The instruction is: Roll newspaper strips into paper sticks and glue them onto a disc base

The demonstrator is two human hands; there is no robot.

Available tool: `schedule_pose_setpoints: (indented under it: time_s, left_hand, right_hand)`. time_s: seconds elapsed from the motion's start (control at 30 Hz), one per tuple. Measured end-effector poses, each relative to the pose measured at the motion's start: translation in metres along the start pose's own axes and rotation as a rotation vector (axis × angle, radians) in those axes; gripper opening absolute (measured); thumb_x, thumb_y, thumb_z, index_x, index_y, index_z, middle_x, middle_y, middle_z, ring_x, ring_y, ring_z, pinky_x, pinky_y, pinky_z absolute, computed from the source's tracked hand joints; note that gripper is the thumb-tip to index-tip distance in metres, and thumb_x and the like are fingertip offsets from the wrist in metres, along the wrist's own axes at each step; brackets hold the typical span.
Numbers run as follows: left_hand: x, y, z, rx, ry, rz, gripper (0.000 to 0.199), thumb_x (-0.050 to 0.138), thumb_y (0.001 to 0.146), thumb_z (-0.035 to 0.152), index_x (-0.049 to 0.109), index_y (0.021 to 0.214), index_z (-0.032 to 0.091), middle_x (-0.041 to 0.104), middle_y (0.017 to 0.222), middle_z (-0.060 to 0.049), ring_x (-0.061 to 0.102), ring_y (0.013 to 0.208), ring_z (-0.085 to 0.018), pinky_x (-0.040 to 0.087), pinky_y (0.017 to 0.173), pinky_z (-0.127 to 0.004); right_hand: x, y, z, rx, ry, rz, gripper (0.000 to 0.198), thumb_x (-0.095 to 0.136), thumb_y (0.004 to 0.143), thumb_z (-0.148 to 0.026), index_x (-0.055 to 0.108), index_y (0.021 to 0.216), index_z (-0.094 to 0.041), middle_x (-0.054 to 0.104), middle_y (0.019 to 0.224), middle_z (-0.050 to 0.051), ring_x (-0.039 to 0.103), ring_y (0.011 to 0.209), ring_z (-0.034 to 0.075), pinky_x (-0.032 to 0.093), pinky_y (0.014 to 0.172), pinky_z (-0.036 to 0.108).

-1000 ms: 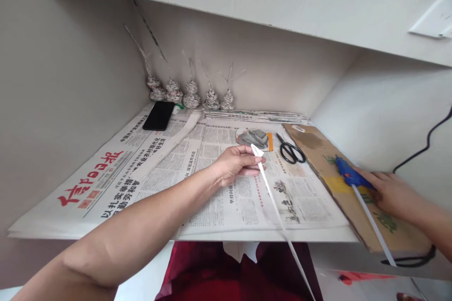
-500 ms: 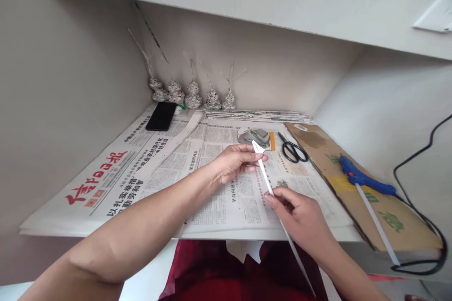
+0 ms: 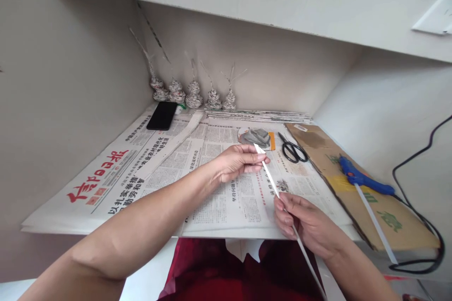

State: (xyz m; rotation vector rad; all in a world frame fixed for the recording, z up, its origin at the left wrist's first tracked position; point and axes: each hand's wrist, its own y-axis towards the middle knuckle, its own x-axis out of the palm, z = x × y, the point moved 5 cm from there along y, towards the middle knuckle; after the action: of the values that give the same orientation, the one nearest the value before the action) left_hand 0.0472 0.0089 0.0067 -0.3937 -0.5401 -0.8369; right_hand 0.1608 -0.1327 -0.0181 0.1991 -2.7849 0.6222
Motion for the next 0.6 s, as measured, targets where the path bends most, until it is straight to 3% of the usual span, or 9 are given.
schedule_pose_setpoints:
  time_s: [0.1,0.23,0.33,0.47,0.6]
  left_hand:
    - [-0.001,0.000,0.000,0.005,-0.005,0.023,0.008,0.069,0.075,0.009,0.066,0.082,0.009,0.070,0.080,-0.007,0.067,0.072,-0.009,0.055,0.066,-0.016]
    - [-0.003,0.002,0.001,0.038,-0.026,0.054,0.008,0.071,0.074,0.010,0.065,0.079,0.008,0.070,0.082,-0.008,0.066,0.068,-0.007,0.055,0.064,-0.015]
    - [-0.003,0.002,0.002,0.048,-0.018,0.062,0.008,0.071,0.074,0.010,0.065,0.079,0.008,0.070,0.083,-0.008,0.065,0.066,-0.006,0.054,0.063,-0.014]
    - [-0.002,0.002,0.002,0.043,-0.006,0.070,0.011,0.072,0.073,0.011,0.066,0.082,0.008,0.070,0.082,-0.007,0.065,0.065,-0.007,0.055,0.063,-0.015]
    - [-0.001,0.001,0.002,0.033,-0.013,0.066,0.014,0.074,0.071,0.011,0.066,0.083,0.009,0.069,0.078,-0.006,0.066,0.065,-0.007,0.055,0.063,-0.016]
  right_hand:
    - [-0.002,0.000,0.000,-0.015,-0.085,0.074,0.031,0.053,0.088,-0.049,0.051,0.081,-0.019,0.040,0.060,-0.006,0.042,0.049,0.007,0.029,0.045,0.020]
    - [-0.005,-0.003,-0.012,-0.166,-0.447,0.251,0.031,0.053,0.087,-0.050,0.052,0.082,-0.019,0.048,0.061,-0.004,0.047,0.054,0.010,0.039,0.050,0.022]
    - [-0.005,-0.003,-0.015,-0.191,-0.560,0.294,0.034,0.047,0.090,-0.051,0.055,0.088,-0.018,0.049,0.062,-0.003,0.048,0.054,0.010,0.042,0.052,0.023]
    - [-0.005,-0.003,-0.011,-0.152,-0.479,0.255,0.035,0.047,0.089,-0.052,0.056,0.087,-0.018,0.048,0.060,-0.003,0.049,0.052,0.010,0.042,0.047,0.022]
    - [-0.004,-0.002,-0.002,-0.048,-0.173,0.134,0.032,0.050,0.089,-0.049,0.054,0.080,-0.019,0.044,0.057,-0.005,0.045,0.045,0.008,0.034,0.039,0.019]
